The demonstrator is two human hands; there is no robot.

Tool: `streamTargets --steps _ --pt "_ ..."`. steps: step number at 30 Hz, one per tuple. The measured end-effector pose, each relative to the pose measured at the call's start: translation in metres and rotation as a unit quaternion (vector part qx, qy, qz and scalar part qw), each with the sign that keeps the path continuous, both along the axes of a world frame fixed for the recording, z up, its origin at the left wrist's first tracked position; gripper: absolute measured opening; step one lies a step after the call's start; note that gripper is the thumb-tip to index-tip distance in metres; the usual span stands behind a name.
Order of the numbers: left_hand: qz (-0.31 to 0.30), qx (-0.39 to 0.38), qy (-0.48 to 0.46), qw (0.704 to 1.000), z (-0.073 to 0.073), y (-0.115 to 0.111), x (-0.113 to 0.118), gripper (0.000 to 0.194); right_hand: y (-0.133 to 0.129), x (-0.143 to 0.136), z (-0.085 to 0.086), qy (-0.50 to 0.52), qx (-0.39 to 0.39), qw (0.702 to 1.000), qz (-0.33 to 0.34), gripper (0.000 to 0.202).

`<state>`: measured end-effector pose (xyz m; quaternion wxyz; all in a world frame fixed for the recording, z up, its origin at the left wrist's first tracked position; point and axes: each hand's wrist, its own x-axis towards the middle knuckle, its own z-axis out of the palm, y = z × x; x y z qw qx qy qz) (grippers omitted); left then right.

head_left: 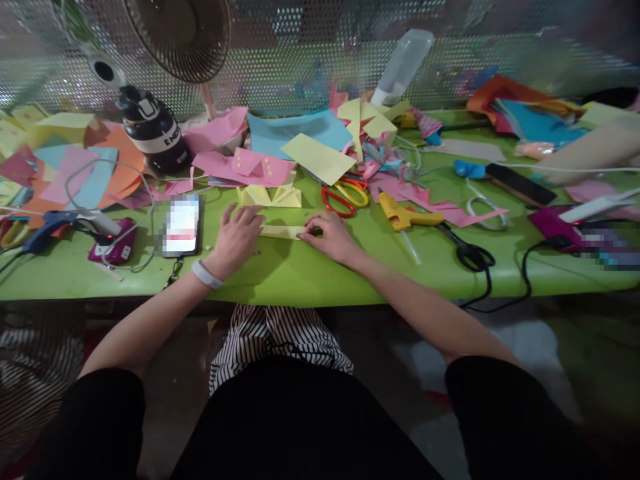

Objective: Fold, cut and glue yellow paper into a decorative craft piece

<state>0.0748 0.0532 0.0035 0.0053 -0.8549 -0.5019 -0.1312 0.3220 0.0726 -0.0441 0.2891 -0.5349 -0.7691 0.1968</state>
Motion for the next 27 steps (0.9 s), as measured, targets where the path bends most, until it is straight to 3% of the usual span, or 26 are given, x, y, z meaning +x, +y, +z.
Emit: streamTargets --steps 2,4,6,9,22,27 --pt "-0.081 -0.011 0.02 0.996 -0.006 -0.013 0.015 0.043 0.001 0.0 -0.001 -0.005 0.004 1.0 0.0 0.021" --pt "-0.124 -0.039 0.027 0.991 -0.016 -0.025 0.027 0.056 0.001 0.0 -0.001 -0.009 0.006 1.0 0.001 0.021" --pt "-0.121 -0.057 0.016 0.991 -0.026 -0.031 0.034 0.078 0.001 0.001 -0.002 -0.008 0.008 1.0 0.003 0.022" --pt "-0.102 -0.069 -0.004 0.992 -0.035 -0.033 0.033 0.094 0.001 0.001 -0.002 -0.002 0.01 1.0 0.005 0.024" --pt "-0.088 -0.087 0.013 0.992 -0.034 -0.034 0.03 0.096 0.002 0.006 -0.001 0.014 -0.011 1.0 0.022 0.016" --pt "-0.087 -0.083 0.007 0.993 -0.035 -0.031 0.029 0.097 0.003 -0.002 0.007 0.035 -0.047 0.998 0.003 0.02"
